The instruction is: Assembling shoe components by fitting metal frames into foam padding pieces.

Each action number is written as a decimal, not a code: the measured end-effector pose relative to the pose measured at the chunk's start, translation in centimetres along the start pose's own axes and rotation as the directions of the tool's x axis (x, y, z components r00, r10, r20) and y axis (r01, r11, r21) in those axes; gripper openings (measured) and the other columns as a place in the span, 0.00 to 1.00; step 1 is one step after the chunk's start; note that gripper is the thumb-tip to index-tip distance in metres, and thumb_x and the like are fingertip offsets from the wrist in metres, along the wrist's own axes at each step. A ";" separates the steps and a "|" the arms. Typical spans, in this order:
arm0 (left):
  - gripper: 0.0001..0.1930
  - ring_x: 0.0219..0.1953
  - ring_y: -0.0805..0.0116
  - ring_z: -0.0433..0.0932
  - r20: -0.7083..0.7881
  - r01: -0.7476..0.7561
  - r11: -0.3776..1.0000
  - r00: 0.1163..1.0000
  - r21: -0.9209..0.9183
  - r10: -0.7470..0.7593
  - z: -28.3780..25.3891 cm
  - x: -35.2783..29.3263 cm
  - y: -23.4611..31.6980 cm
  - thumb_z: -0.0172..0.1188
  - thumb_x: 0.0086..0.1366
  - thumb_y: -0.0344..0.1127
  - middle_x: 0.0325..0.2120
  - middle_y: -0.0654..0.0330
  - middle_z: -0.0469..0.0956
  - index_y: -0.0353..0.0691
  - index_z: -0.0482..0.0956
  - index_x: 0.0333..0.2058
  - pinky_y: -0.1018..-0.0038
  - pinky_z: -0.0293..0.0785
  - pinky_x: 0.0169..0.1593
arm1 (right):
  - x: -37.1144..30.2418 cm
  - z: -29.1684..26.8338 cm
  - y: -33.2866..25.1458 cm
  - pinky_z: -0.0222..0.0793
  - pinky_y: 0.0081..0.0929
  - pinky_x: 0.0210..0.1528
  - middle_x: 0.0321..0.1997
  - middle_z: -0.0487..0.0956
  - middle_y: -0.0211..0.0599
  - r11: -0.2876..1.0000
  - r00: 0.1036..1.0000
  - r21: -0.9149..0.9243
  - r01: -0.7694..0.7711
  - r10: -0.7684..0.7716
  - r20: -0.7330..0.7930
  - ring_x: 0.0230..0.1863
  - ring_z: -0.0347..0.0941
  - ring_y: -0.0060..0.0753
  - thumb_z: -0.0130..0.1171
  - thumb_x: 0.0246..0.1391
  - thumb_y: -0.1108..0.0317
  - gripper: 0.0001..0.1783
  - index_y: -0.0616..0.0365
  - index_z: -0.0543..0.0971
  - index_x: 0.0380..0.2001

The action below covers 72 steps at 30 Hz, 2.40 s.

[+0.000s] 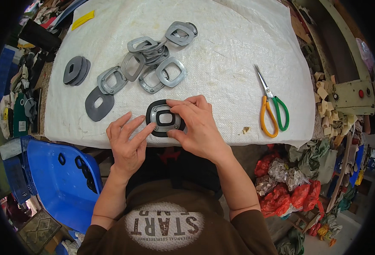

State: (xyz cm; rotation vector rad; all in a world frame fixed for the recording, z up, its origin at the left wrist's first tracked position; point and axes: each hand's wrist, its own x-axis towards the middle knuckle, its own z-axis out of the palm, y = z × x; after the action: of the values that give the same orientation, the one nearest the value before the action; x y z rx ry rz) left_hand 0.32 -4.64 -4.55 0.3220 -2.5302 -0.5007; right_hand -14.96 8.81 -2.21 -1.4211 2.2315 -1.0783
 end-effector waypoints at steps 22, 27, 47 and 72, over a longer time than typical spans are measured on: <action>0.12 0.31 0.79 0.71 0.519 0.600 0.118 0.761 -0.791 -0.389 -1.8 0.9 3.7 0.49 0.63 0.30 0.32 0.61 0.76 0.29 0.73 0.41 0.82 0.68 0.35 | -3.8 -0.5 -2.5 0.61 0.37 0.48 0.51 0.75 0.37 0.958 0.934 -0.098 0.268 -0.284 -0.216 0.47 0.67 0.45 0.72 0.23 0.69 0.30 0.56 0.72 0.37; 0.09 0.25 0.81 0.72 0.450 0.599 0.236 0.760 -0.765 -0.470 -1.8 0.8 4.7 0.50 0.63 0.29 0.25 0.63 0.78 0.30 0.77 0.32 0.84 0.69 0.29 | -5.9 -1.0 -4.1 0.57 0.33 0.52 0.55 0.68 0.46 0.971 0.942 0.140 0.192 -0.142 -0.305 0.54 0.60 0.42 0.66 0.41 0.63 0.29 0.56 0.70 0.48; 0.09 0.31 0.79 0.72 0.504 0.585 0.215 0.796 -0.782 -0.335 -2.1 -0.2 6.4 0.50 0.63 0.28 0.28 0.61 0.77 0.28 0.75 0.35 0.81 0.69 0.37 | -7.7 1.1 -4.6 0.61 0.13 0.33 0.30 0.72 0.29 0.420 0.858 0.897 -0.137 0.502 -0.105 0.31 0.65 0.14 0.49 0.58 0.72 0.19 0.64 0.64 0.53; 0.07 0.29 0.80 0.70 0.683 0.703 0.016 0.695 -0.711 -0.224 -2.6 -1.0 7.0 0.52 0.62 0.29 0.26 0.63 0.75 0.29 0.75 0.31 0.84 0.66 0.34 | -8.4 0.0 -4.8 0.56 0.23 0.24 0.13 0.58 0.30 -0.311 0.849 0.920 -0.237 0.394 0.352 0.18 0.54 0.27 0.28 0.61 0.42 0.35 0.60 0.61 0.58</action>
State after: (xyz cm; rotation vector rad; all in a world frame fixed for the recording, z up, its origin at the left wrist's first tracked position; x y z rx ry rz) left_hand 1.67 1.29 -0.08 0.6180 -1.6869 -2.5494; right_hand -7.84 14.98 -0.01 0.1159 0.7363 -1.9082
